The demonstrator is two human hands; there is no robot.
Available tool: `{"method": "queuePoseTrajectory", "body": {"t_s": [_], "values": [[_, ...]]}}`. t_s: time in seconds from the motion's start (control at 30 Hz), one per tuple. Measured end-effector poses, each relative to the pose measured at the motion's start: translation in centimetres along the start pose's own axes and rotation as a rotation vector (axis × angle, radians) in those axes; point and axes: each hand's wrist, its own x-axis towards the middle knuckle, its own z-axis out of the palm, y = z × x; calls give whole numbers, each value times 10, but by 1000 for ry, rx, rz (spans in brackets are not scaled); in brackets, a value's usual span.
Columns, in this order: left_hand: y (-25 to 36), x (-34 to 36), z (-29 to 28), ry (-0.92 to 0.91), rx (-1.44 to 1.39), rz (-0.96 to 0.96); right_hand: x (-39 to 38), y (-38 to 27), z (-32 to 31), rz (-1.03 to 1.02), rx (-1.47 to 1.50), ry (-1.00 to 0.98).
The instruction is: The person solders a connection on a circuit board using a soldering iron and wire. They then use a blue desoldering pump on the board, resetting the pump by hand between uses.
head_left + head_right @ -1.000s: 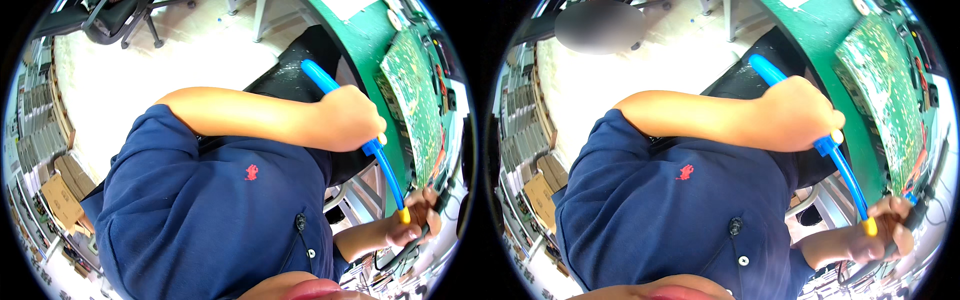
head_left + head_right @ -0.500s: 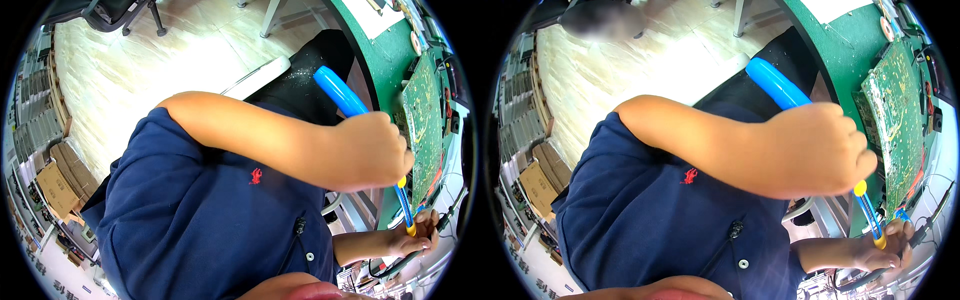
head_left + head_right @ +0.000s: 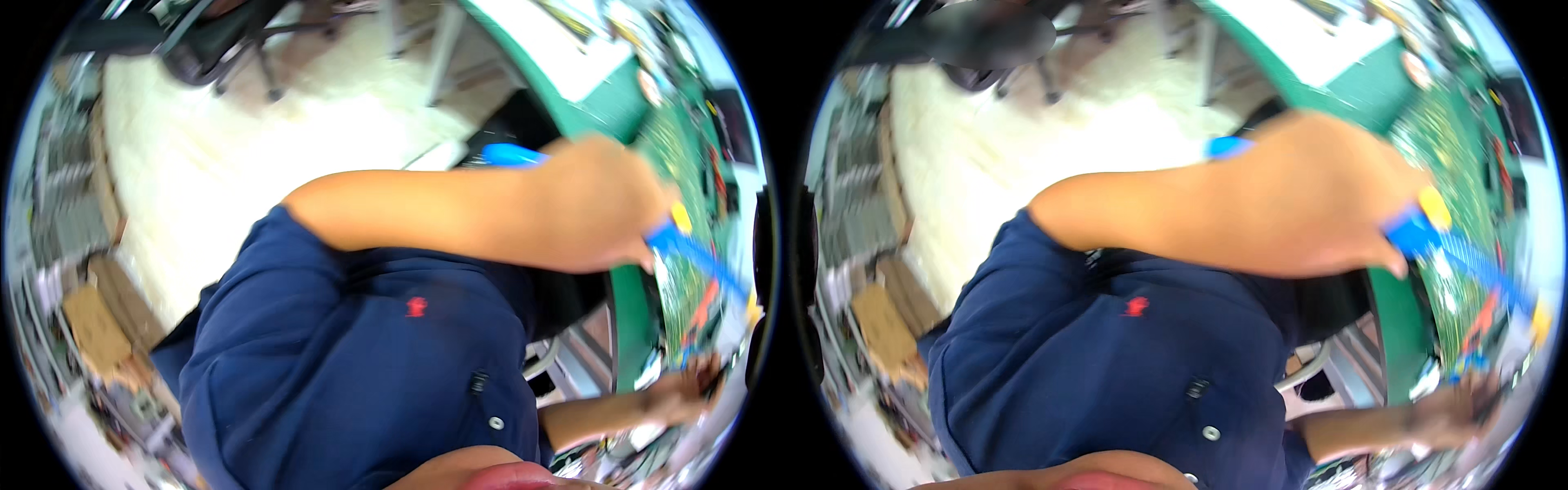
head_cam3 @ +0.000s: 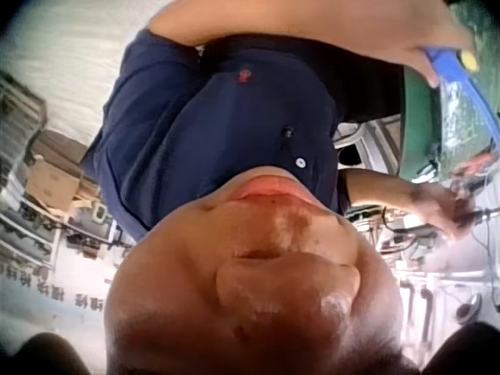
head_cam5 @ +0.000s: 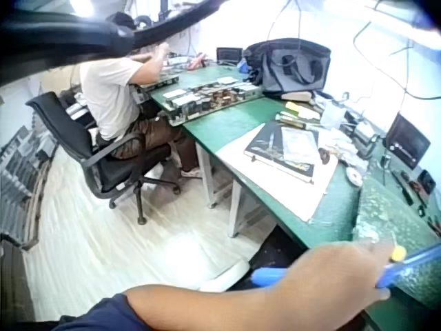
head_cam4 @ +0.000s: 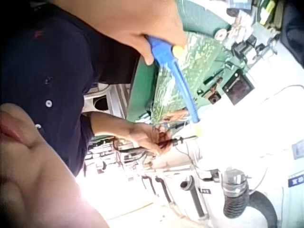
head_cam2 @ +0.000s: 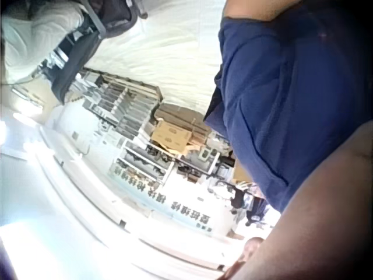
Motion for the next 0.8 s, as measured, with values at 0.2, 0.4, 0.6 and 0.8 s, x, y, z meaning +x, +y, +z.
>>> {"method": "queuePoseTrajectory", "body": {"t_s": [0.2, 0.4, 0.6, 0.8], "values": [[-19, 17, -40, 172, -324, -457, 0, 8, 47, 76, -278, -125], [-54, 55, -29, 236, -264, -520, 23, 12, 23, 132, -354, -161], [-88, 91, -14, 103, -68, -549, 61, 16, 10, 198, -471, -67], [-116, 117, -3, 146, 140, -529, 131, 78, -13, 429, -309, -53]]}}
